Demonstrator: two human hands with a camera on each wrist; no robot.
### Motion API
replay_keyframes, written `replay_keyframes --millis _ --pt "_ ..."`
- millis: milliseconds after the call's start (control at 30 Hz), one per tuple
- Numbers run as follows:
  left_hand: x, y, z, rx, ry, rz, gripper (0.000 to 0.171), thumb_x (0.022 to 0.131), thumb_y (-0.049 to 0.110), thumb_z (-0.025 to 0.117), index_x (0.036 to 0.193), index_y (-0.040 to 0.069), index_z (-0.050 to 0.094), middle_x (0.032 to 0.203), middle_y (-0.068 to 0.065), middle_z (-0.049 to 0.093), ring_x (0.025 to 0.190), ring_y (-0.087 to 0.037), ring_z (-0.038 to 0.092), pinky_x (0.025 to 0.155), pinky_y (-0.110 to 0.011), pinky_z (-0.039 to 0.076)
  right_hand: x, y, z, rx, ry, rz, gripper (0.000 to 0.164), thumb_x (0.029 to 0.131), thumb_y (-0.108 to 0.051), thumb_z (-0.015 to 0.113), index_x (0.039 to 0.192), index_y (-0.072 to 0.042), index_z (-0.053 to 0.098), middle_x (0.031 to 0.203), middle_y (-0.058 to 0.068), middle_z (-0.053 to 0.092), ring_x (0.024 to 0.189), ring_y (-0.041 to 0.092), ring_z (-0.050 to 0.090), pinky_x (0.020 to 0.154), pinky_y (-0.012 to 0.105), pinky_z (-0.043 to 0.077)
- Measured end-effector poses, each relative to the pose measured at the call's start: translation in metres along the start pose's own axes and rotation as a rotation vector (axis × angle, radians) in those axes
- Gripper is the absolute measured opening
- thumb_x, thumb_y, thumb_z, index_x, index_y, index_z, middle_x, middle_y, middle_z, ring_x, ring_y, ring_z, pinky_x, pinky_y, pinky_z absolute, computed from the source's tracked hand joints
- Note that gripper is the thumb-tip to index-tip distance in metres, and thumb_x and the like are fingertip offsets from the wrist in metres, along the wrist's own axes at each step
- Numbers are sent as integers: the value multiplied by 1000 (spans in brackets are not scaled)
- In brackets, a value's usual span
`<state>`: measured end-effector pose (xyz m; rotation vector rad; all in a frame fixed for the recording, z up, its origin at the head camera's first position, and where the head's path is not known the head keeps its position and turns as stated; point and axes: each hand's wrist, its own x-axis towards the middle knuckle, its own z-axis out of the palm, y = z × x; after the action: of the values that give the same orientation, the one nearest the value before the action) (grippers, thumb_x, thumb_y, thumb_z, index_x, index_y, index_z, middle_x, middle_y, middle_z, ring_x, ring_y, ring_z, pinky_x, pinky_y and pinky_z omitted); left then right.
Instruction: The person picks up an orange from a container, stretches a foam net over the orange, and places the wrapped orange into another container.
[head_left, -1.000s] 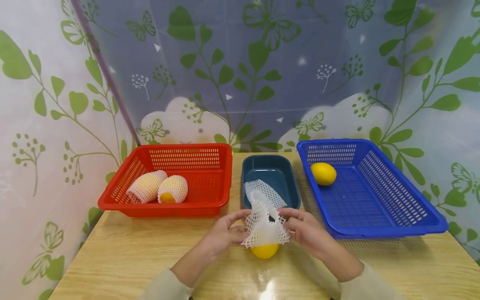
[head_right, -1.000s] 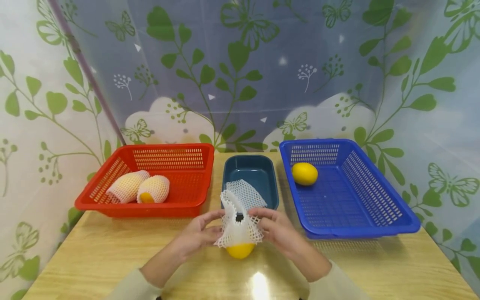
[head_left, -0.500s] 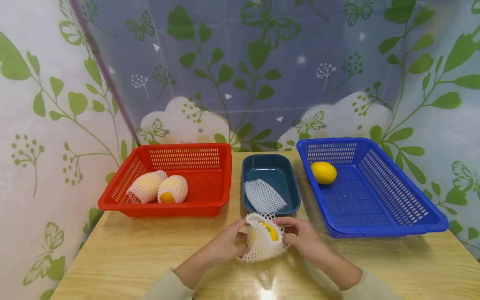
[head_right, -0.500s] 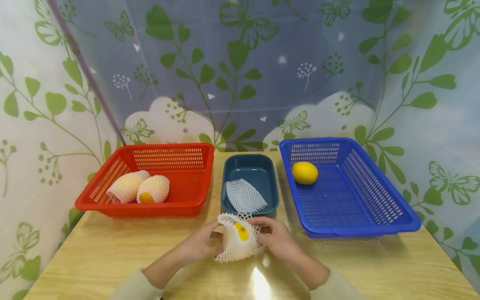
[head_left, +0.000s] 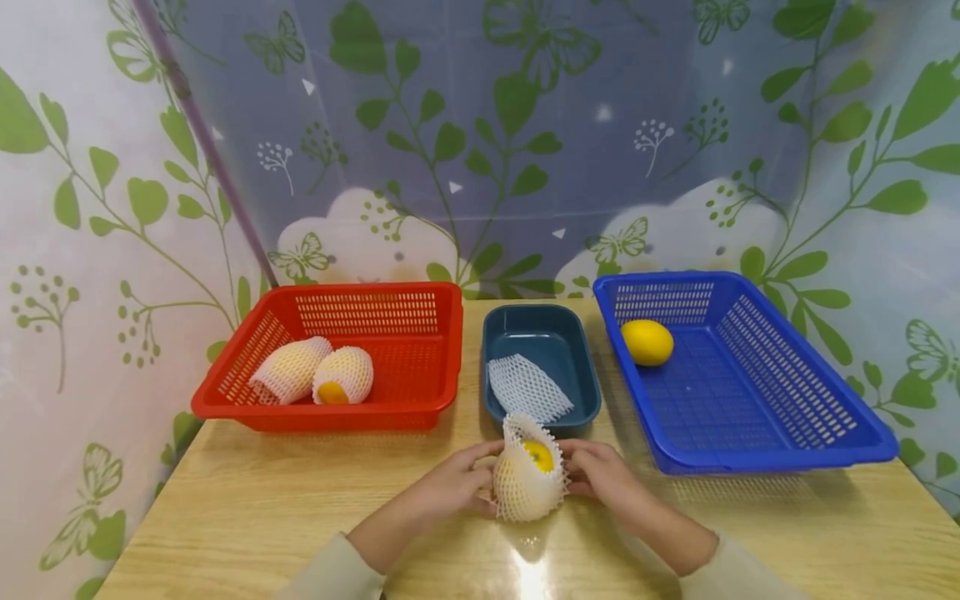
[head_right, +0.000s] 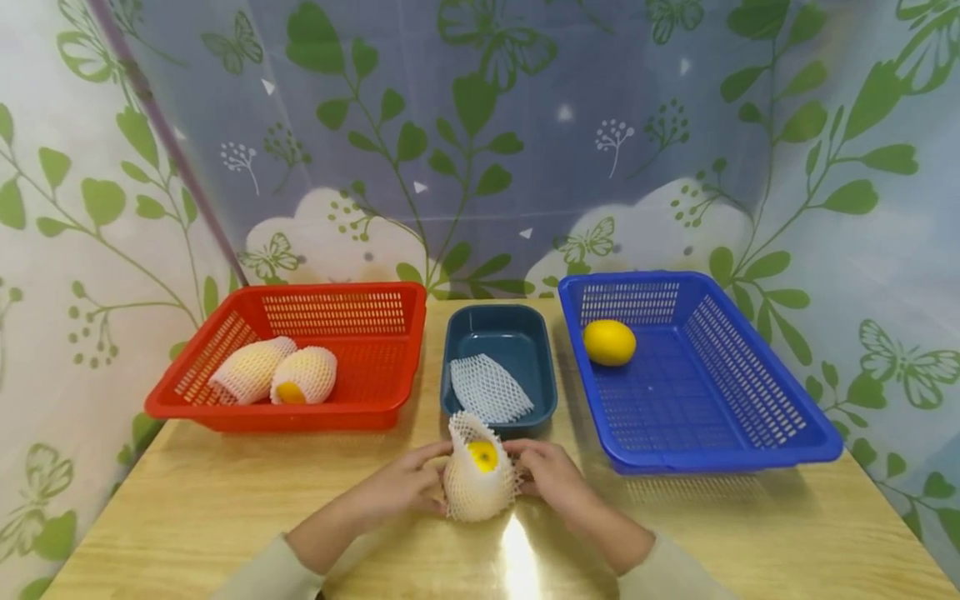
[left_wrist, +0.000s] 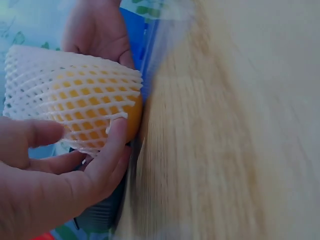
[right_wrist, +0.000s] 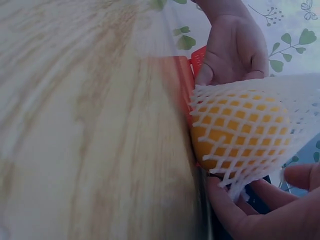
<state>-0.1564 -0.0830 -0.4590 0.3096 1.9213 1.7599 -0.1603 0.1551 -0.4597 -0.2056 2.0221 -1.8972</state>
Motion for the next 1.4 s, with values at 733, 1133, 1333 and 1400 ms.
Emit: replay_keyframes --millis 733,1133,1333,1400 --pt "-5 21 -7 -290 -65 -9 60 101 25 53 150 3 27 138 -22 38 112 -31 57 93 -50 50 -3 -15 -4 337 -235 40 40 105 -30 43 136 -6 44 113 5 60 98 24 66 89 38 54" --pt "3 70 -8 -390 -46 113 54 105 32 39 152 13 20 148 -20 33 124 -32 47 101 -55 42 8 -66 5 341 -225 -169 38 106 -32 37 138 -14 41 120 -2 57 101 19 64 90 34 53" --pt "3 69 -11 -430 -63 122 54 106 32 38 153 12 20 149 -19 32 123 -29 47 101 -54 42 10 -66 4 323 -210 -183 50 105 -26 34 147 -1 27 118 -2 60 101 18 65 88 35 54" --pt "2 69 -12 -443 -70 127 55 105 32 39 153 12 20 149 -19 32 122 -29 48 101 -54 42 11 -65 3 325 -214 -188 54 104 -22 33 150 4 18 119 -2 60 103 18 65 89 35 54"
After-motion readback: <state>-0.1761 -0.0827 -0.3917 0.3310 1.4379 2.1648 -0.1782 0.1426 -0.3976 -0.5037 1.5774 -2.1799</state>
